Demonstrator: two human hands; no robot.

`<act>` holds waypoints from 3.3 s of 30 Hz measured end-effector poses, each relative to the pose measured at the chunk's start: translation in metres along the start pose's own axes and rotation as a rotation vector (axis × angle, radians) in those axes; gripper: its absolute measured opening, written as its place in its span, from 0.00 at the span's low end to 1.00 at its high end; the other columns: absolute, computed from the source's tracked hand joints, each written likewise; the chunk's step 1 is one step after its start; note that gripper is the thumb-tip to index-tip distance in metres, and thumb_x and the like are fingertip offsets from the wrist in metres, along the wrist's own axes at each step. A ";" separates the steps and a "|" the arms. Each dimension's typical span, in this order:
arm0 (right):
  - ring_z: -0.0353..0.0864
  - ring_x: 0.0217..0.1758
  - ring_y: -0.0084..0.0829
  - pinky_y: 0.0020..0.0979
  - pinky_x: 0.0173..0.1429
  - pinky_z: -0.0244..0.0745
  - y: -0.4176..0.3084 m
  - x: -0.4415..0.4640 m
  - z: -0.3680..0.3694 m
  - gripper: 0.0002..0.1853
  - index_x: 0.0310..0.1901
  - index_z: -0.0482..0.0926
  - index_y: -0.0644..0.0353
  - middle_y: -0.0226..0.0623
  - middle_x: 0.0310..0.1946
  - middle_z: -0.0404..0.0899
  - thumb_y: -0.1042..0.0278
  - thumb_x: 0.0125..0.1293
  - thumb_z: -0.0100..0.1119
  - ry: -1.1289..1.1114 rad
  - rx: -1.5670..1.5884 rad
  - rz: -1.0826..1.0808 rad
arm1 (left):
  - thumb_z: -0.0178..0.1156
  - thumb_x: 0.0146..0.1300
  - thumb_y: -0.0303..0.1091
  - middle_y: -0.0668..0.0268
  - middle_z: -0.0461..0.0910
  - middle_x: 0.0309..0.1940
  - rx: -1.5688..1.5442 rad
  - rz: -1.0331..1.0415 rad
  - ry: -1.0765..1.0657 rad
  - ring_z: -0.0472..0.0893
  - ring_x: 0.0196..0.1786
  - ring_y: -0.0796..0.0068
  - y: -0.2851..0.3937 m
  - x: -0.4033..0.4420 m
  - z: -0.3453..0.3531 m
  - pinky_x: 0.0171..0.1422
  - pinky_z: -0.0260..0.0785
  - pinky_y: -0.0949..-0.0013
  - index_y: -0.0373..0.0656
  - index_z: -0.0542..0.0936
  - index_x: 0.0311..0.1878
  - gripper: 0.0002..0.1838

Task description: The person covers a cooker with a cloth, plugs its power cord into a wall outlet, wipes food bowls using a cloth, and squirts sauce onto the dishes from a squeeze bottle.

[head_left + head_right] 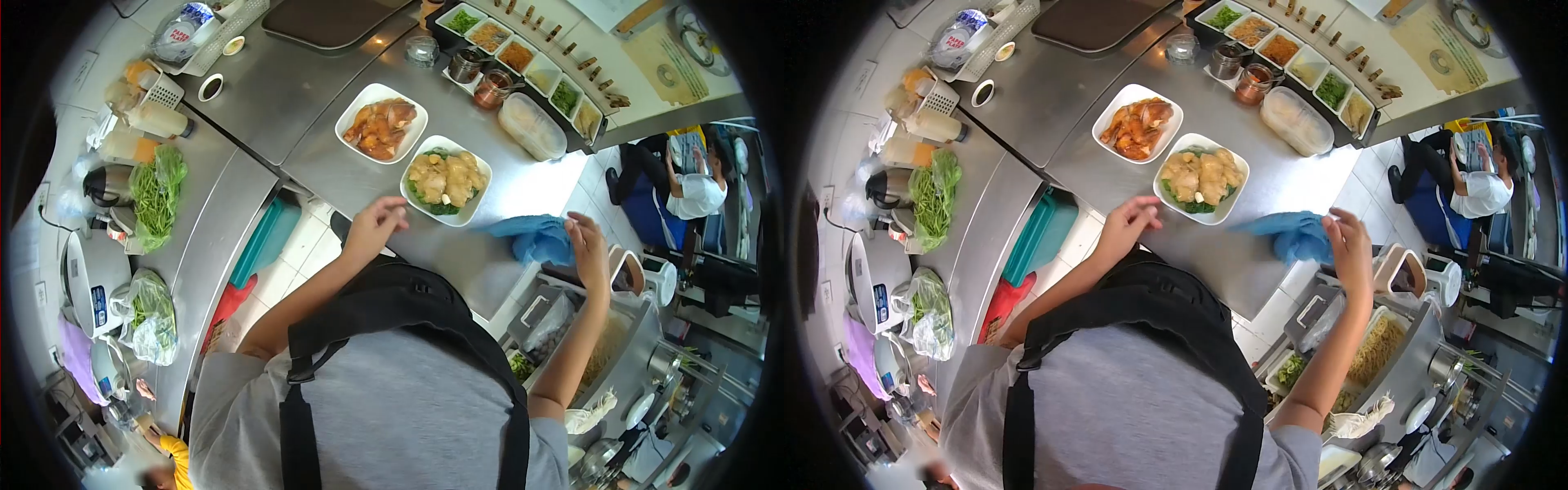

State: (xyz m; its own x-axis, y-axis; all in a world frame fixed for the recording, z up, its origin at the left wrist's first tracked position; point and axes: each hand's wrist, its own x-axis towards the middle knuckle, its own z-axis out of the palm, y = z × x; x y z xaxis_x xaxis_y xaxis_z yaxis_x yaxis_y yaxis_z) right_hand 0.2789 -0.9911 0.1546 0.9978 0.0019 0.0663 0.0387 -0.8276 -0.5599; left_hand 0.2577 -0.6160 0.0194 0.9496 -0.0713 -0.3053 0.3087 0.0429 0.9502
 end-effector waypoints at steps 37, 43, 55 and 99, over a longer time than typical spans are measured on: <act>0.84 0.36 0.36 0.32 0.44 0.77 -0.047 0.131 0.159 0.15 0.48 0.81 0.59 0.46 0.33 0.84 0.71 0.57 0.60 -0.161 0.270 -0.229 | 0.55 0.64 0.36 0.50 0.80 0.25 0.762 0.312 0.106 0.81 0.28 0.54 0.027 0.075 0.004 0.37 0.72 0.59 0.41 0.81 0.49 0.15; 0.83 0.35 0.28 0.29 0.42 0.75 -0.042 0.136 0.170 0.13 0.45 0.83 0.59 0.41 0.32 0.84 0.69 0.58 0.60 -0.214 0.404 -0.070 | 0.54 0.64 0.35 0.50 0.80 0.25 0.740 0.334 0.129 0.81 0.28 0.54 0.022 0.074 0.005 0.37 0.73 0.59 0.41 0.81 0.50 0.15; 0.84 0.33 0.36 0.31 0.40 0.77 -0.009 0.129 0.182 0.11 0.37 0.86 0.56 0.42 0.32 0.85 0.64 0.53 0.68 -0.114 0.103 -0.092 | 0.55 0.64 0.35 0.48 0.80 0.26 0.727 0.327 0.136 0.82 0.29 0.54 0.023 0.070 0.003 0.37 0.73 0.59 0.40 0.81 0.50 0.15; 0.83 0.30 0.24 0.26 0.39 0.77 -0.055 0.149 0.166 0.09 0.37 0.87 0.58 0.35 0.29 0.86 0.67 0.53 0.67 -0.505 0.249 -0.229 | 0.57 0.58 0.34 0.49 0.79 0.26 0.592 0.239 0.135 0.80 0.29 0.54 0.026 0.071 0.004 0.37 0.72 0.59 0.42 0.82 0.50 0.17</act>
State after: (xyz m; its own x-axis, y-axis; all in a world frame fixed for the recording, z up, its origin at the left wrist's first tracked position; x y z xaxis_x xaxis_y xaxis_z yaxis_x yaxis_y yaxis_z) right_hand 0.4341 -0.8520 0.0584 0.8626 0.4807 -0.1577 0.2061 -0.6185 -0.7583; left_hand 0.3332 -0.6243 0.0226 0.9987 -0.0002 -0.0501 0.0428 -0.5172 0.8548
